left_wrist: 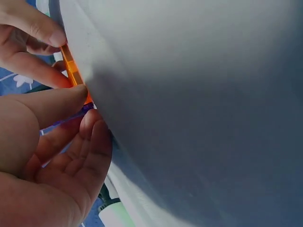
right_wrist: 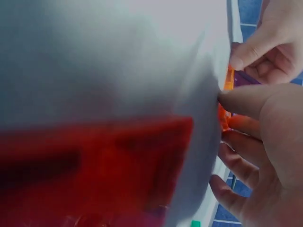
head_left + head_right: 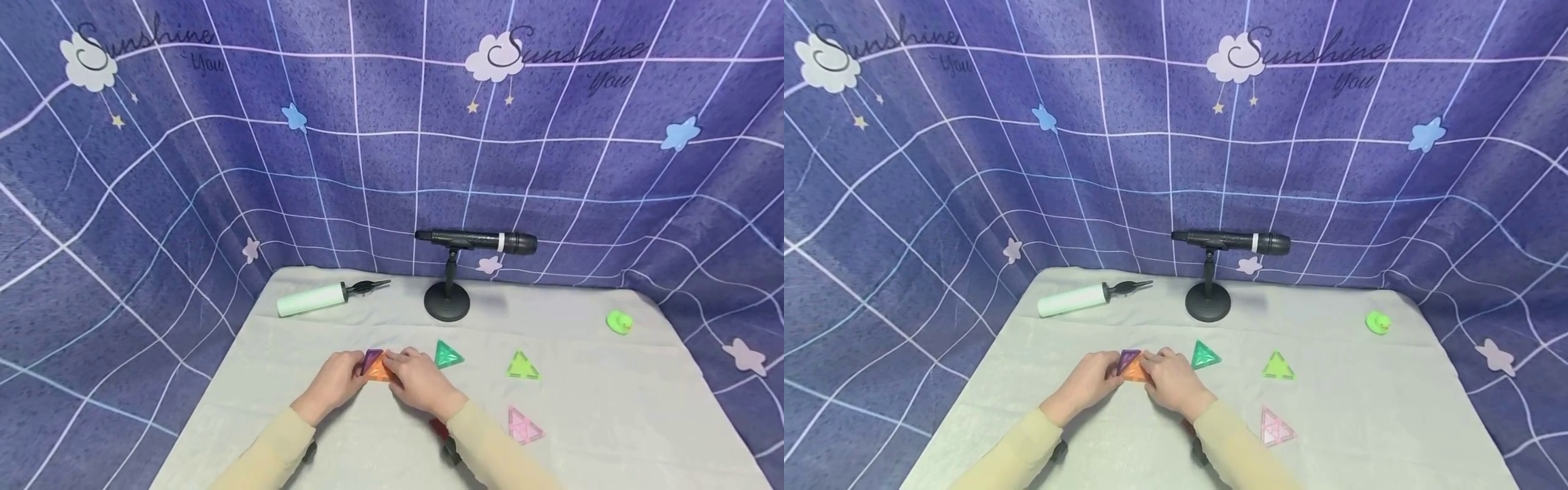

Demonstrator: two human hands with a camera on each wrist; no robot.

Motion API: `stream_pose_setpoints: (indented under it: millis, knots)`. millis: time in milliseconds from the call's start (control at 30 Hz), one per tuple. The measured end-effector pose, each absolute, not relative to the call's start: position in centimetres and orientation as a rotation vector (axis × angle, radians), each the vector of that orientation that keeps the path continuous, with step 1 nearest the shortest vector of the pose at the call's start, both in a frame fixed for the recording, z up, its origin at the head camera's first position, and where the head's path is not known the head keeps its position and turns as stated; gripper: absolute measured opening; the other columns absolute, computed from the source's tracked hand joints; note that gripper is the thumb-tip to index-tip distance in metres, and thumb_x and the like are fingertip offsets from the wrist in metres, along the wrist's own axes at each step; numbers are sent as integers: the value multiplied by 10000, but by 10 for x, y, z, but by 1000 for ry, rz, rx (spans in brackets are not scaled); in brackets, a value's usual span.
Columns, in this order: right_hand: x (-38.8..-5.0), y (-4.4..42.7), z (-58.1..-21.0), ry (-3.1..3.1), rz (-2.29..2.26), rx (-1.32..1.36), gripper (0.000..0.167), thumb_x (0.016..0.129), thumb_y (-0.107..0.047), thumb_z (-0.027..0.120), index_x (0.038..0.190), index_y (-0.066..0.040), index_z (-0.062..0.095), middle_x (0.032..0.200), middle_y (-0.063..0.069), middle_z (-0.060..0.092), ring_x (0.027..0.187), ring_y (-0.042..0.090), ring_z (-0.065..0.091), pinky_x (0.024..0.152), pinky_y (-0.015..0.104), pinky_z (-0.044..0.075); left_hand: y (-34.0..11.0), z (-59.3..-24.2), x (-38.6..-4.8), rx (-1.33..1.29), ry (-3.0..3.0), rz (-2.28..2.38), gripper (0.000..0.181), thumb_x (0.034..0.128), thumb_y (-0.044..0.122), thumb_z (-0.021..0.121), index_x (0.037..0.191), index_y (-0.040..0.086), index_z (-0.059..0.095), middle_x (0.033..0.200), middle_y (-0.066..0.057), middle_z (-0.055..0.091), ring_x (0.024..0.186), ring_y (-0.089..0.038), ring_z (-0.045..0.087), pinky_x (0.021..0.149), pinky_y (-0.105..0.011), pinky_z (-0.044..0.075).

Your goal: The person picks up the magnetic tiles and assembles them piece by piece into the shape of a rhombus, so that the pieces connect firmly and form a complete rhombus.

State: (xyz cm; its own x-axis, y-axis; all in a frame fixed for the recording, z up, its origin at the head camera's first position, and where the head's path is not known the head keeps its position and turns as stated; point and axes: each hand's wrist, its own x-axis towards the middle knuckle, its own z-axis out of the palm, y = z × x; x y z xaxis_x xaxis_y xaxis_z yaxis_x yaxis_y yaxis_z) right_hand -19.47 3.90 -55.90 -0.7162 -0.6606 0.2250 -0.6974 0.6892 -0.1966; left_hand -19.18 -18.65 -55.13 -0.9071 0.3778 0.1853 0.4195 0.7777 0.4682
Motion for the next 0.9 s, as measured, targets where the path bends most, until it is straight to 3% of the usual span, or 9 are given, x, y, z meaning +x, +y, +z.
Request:
stream_pose_setpoints:
  millis: [167,333,667,900]
  knots:
    - [-195,49,-553,-2847,548,1175,526,960,-228,743,1429,-28,615,1484,116,582,1292,272,579,1069,424,458,-184,-551,-194,-643,-2900,-776,269,844,33,819,762,99,571,623,90,447,565,-65,407,536,-271,349]
    - [-196,63,-548,-2857,686,1172,494,975,-174,718,1426,-6,606,1508,146,551,1366,300,536,1130,426,403,-184,-552,-193,-614,-2909,-766,288,872,43,804,761,118,549,620,102,430,559,-65,400,531,-271,344]
    - [-208,105,-548,-2618,723,952,380,849,-58,800,1214,22,727,1222,162,695,1160,333,627,1027,469,480,-182,-553,-194,-598,-2928,-771,289,878,55,812,774,94,546,624,81,433,564,-76,395,531,-279,341]
    - [-209,134,-549,-2742,793,671,318,843,-65,819,1137,36,747,1073,125,692,1014,318,657,935,472,533,-182,-552,-195,-604,-2934,-781,289,877,57,819,785,93,547,634,75,437,572,-77,396,534,-278,342]
